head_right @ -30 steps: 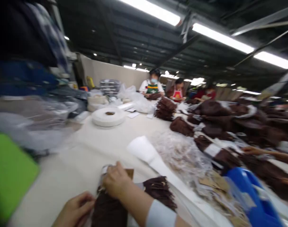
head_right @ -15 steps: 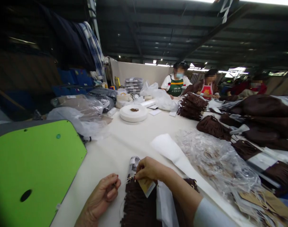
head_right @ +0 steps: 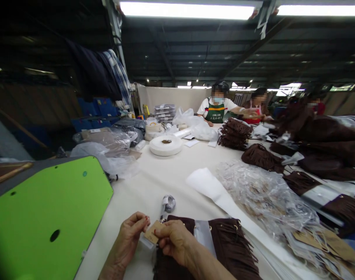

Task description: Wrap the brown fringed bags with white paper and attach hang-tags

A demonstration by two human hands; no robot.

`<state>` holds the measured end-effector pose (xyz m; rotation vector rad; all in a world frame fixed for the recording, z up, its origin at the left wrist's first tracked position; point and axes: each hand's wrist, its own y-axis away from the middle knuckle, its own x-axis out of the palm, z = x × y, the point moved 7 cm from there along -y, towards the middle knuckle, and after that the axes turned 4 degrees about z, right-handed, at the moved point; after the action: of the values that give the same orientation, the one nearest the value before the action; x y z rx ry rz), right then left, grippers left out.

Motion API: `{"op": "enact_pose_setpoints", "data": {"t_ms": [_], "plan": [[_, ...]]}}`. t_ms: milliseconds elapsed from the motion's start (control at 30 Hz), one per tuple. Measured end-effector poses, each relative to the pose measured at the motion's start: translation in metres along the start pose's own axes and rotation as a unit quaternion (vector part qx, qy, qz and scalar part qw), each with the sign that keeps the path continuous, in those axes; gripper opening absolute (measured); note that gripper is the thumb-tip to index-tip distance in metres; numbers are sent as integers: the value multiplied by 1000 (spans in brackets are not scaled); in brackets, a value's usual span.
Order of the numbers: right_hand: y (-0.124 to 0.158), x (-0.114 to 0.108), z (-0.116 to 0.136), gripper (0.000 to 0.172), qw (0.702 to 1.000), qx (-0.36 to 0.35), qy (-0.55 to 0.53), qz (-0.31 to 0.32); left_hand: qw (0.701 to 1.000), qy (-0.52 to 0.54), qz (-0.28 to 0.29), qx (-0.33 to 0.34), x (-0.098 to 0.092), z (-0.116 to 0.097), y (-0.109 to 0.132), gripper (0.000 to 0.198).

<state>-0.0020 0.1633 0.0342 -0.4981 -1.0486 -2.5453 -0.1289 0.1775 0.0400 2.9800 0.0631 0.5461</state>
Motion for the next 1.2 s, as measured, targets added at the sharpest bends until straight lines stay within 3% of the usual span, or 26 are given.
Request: {"op": "enact_pose_setpoints", "data": {"t_ms": [233, 367, 500, 667, 767, 900, 1000, 1100, 1200], "plan": [[-9, 9, 2, 13, 997, -27, -61, -39, 990, -135, -36, 38, -2, -23, 19, 26], [-11, 10, 2, 14, 993, -55, -65, -83, 968, -241, -51, 54, 6, -19, 43, 28], [-8, 12, -2, 11, 995, -36, -61, -66, 979, -190, -60, 42, 16, 2, 59, 41], [1, 12, -3, 10, 999, -14, -28, -28, 973, -86, -208, -52, 5, 12, 61, 50], [4, 12, 0, 12, 999, -33, 5, -10, 974, -129, -179, -43, 6, 3, 49, 57], [8, 9, 2, 15, 997, -54, 51, -1, 968, -216, -105, -70, 2, 2, 34, 45], [12, 0, 8, 19, 993, -75, 82, -29, 961, -256, -90, -53, -5, -5, 34, 42], [16, -14, 25, 22, 981, -131, 112, -90, 933, -343, -109, -11, -13, -20, 48, 34], [15, -25, 42, 16, 967, -173, 144, -123, 844, -503, -175, 60, -24, -39, 75, 31]]}}
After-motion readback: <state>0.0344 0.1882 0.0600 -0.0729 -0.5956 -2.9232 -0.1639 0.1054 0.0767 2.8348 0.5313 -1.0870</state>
